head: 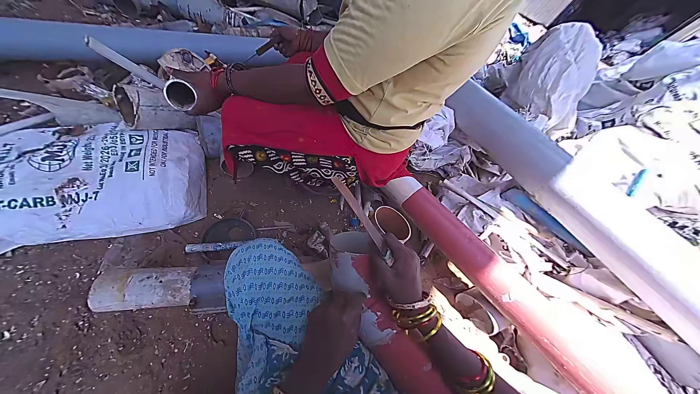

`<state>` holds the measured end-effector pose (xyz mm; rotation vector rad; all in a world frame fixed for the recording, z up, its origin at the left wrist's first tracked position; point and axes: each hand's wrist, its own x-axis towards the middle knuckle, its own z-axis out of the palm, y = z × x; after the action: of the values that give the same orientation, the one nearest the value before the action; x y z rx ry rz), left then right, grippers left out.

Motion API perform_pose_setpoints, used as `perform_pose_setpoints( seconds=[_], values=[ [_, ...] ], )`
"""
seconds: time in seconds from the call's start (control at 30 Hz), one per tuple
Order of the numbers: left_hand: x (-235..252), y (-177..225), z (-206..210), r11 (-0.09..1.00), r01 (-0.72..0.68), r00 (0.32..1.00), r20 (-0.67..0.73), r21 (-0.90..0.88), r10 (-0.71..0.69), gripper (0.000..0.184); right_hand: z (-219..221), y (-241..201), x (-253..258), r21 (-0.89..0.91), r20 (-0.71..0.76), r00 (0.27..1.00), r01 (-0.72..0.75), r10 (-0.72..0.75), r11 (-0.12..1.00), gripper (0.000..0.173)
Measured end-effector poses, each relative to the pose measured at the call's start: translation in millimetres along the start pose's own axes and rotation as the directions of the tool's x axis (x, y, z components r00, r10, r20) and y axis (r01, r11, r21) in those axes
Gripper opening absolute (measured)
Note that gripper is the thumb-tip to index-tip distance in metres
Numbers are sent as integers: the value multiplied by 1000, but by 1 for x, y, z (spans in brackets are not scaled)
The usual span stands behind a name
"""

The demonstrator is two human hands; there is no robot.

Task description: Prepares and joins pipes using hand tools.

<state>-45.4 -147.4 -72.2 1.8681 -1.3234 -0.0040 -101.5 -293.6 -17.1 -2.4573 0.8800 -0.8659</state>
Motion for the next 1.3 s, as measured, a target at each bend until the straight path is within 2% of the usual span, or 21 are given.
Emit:
perform_pose_setpoints(
  seconds=[0.13, 0.3, 0.5, 0.73, 0.83, 0.9, 0.97, 1.3],
  values=[
    [7, 1, -11, 999, 31, 990, 141, -27, -27, 21, 1, 1, -1, -5, -6, 1000, 8, -8, 1000, 24],
    [20, 2, -26, 998, 53, 926, 374, -21, -41, 23, 1, -2, -1, 13, -8, 1000, -6, 6, 1000, 21],
    [30, 4, -30, 999, 11, 884, 467, 52, -34, 19, 1, 0, 0, 7, 1, 1000, 0, 0, 1000, 23],
    [23, -6, -25, 994, 28, 937, 349, -104, 10, 17, 2, 1, -1, 11, -16, 1000, 18, -18, 1000, 22],
    [13, -15, -10, 990, -121, 980, 147, -70, 131, 17, 3, 2, -1, 7, -21, 1000, 20, -20, 1000, 21],
    [9, -20, -1, 956, -288, 957, 35, 56, 286, 19, 2, 2, -1, 7, -11, 1000, 12, -12, 1000, 22],
    [11, -21, 0, 907, -392, 918, 2, 153, 397, 20, 1, 2, -1, 8, -7, 1000, 10, -10, 1000, 22],
    [13, -25, -1, 779, -538, 824, 3, 323, 567, 19, 2, 0, -1, 19, -14, 1000, -23, 23, 1000, 24]
  ],
)
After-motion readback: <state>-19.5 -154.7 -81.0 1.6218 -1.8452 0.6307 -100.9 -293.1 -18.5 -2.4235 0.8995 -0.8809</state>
